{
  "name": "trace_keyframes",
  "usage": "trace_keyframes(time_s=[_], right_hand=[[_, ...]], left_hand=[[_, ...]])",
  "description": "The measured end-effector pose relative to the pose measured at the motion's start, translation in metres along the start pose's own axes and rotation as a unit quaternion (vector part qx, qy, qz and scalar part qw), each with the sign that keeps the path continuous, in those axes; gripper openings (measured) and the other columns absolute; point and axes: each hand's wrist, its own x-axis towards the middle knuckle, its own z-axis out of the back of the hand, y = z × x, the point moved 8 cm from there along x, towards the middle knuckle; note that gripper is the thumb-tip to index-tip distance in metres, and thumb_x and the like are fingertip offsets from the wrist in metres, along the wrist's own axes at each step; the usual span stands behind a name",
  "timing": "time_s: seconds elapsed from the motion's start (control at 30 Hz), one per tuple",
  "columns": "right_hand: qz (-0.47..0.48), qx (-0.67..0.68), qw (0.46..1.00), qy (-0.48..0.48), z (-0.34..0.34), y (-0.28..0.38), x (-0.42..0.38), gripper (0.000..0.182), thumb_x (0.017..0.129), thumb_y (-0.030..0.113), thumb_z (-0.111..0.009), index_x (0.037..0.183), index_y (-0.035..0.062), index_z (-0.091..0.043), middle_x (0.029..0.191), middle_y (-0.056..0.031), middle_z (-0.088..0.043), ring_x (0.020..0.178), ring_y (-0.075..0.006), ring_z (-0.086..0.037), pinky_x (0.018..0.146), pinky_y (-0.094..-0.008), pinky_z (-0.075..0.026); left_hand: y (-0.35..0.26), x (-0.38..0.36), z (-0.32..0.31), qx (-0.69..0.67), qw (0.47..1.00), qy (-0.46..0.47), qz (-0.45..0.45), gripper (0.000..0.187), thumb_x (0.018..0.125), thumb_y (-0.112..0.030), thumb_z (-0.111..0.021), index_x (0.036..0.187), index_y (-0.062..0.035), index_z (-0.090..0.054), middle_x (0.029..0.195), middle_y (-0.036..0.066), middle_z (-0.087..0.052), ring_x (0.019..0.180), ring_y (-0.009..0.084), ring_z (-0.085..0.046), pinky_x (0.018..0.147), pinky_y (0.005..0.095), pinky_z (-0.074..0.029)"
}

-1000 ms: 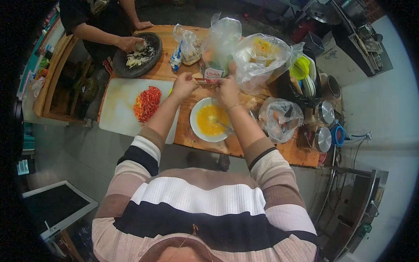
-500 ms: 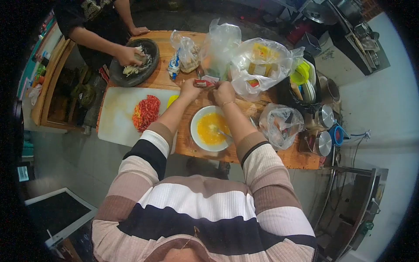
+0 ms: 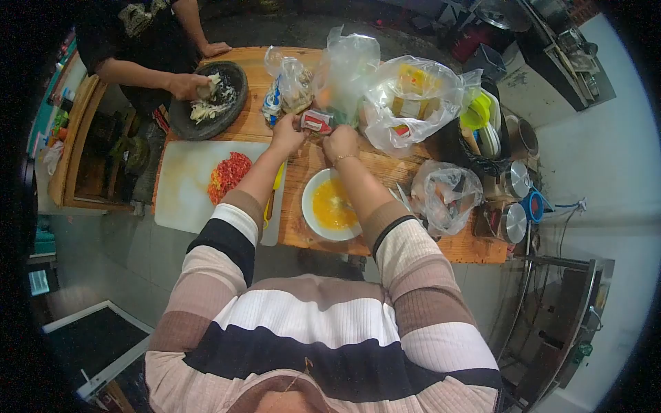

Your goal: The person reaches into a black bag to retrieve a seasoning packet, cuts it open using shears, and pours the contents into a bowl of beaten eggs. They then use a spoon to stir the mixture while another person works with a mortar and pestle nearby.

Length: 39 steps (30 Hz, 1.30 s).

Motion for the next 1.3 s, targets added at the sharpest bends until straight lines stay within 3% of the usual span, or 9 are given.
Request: trace_keyframes(time_s=[0.37, 0.47, 0.73, 0.87, 0.97, 1.0, 1.1, 1.2, 1.3], right_hand=[[-0.022, 0.051, 0.998, -0.026, 0.003, 0.005, -0.007, 0.021, 0.071, 0.014, -0.065, 0.084, -0.0022, -0.069, 0.091, -0.0264, -0.065, 0.089, -0.0398, -0.063, 0.082, -0.0445, -0.049], [-0.014, 0.082, 0.996, -0.017, 0.016, 0.017, -0.018, 0.019, 0.076, 0.008, -0.06, 0.088, -0.0049, -0.068, 0.095, -0.0298, -0.063, 0.093, -0.0431, -0.062, 0.081, -0.0464, -0.049], [-0.016, 0.023, 1.0, -0.013, 0.022, 0.006, -0.019, 0.024, 0.069, 0.019, -0.071, 0.083, -0.0004, -0.069, 0.085, -0.0225, -0.066, 0.083, -0.0367, -0.064, 0.076, -0.0415, -0.05], [0.097, 0.03, 0.994, -0.043, 0.073, 0.017, -0.059, 0.027, 0.074, 0.022, -0.07, 0.089, 0.0002, -0.068, 0.084, -0.0186, -0.067, 0.081, -0.0333, -0.065, 0.073, -0.0386, -0.05], [0.144, -0.004, 0.989, 0.019, 0.117, 0.015, -0.116, 0.029, 0.079, 0.026, -0.067, 0.092, 0.0007, -0.064, 0.091, -0.0173, -0.063, 0.086, -0.0355, -0.061, 0.076, -0.0439, -0.049], [0.154, -0.012, 0.988, 0.024, 0.127, 0.007, -0.137, 0.031, 0.079, 0.026, -0.068, 0.095, 0.0002, -0.062, 0.091, -0.0175, -0.062, 0.087, -0.0358, -0.06, 0.076, -0.0436, -0.049], [0.17, -0.006, 0.984, 0.046, 0.135, -0.018, -0.191, 0.033, 0.077, 0.024, -0.073, 0.09, 0.0005, -0.055, 0.082, -0.0171, -0.059, 0.076, -0.0342, -0.059, 0.068, -0.0419, -0.047], [0.164, 0.011, 0.983, 0.083, 0.127, -0.032, -0.213, 0.038, 0.076, 0.027, -0.076, 0.088, 0.0009, -0.051, 0.077, -0.0179, -0.057, 0.072, -0.0338, -0.057, 0.064, -0.041, -0.046], [0.195, -0.029, 0.978, 0.062, 0.125, -0.031, -0.217, 0.045, 0.072, 0.031, -0.078, 0.09, 0.0002, -0.051, 0.085, -0.0184, -0.055, 0.079, -0.0342, -0.056, 0.069, -0.0418, -0.045]], left_hand=[[0.022, 0.008, -0.023, 0.006, 1.0, 0.014, -0.008, 0.047, 0.062, -0.015, -0.08, 0.104, -0.0006, -0.063, 0.1, 0.019, -0.067, 0.096, 0.0324, -0.064, 0.086, 0.0395, -0.049], [0.013, 0.002, -0.018, 0.024, 1.0, 0.018, 0.002, 0.052, 0.066, -0.011, -0.079, 0.111, 0.003, -0.057, 0.104, 0.015, -0.068, 0.096, 0.0231, -0.065, 0.084, 0.0327, -0.05], [0.004, -0.003, -0.01, 0.076, 0.997, -0.012, 0.012, 0.062, 0.063, -0.018, -0.079, 0.115, 0.0037, -0.052, 0.111, 0.024, -0.06, 0.108, 0.0366, -0.056, 0.094, 0.04, -0.045], [-0.01, -0.019, 0.007, 0.115, 0.992, -0.034, 0.046, 0.062, 0.066, -0.018, -0.078, 0.118, 0.0046, -0.051, 0.111, 0.024, -0.061, 0.106, 0.0378, -0.058, 0.093, 0.041, -0.046], [-0.027, -0.039, 0.03, 0.044, 0.994, -0.086, -0.051, 0.059, 0.071, -0.019, -0.075, 0.119, 0.0055, -0.05, 0.116, 0.027, -0.058, 0.107, 0.0414, -0.056, 0.094, 0.0433, -0.045], [-0.051, -0.065, 0.049, 0.082, 0.98, -0.149, -0.1, 0.046, 0.081, -0.015, -0.066, 0.118, 0.006, -0.049, 0.12, 0.025, -0.056, 0.106, 0.0339, -0.06, 0.089, 0.0396, -0.048], [-0.054, -0.117, 0.063, -0.183, 0.981, -0.064, -0.015, 0.034, 0.088, -0.01, -0.059, 0.117, 0.005, -0.05, 0.114, 0.018, -0.059, 0.098, 0.0215, -0.062, 0.085, 0.0324, -0.05], [-0.038, -0.165, 0.059, -0.199, 0.978, -0.064, -0.014, 0.031, 0.088, -0.013, -0.059, 0.114, 0.0026, -0.052, 0.105, 0.015, -0.062, 0.079, 0.0184, -0.062, 0.072, 0.0305, -0.05], [-0.022, -0.2, 0.051, -0.122, 0.991, -0.047, 0.04, 0.03, 0.087, -0.014, -0.062, 0.11, 0.0043, -0.054, 0.099, 0.015, -0.062, 0.079, 0.0193, -0.061, 0.073, 0.0305, -0.05]])
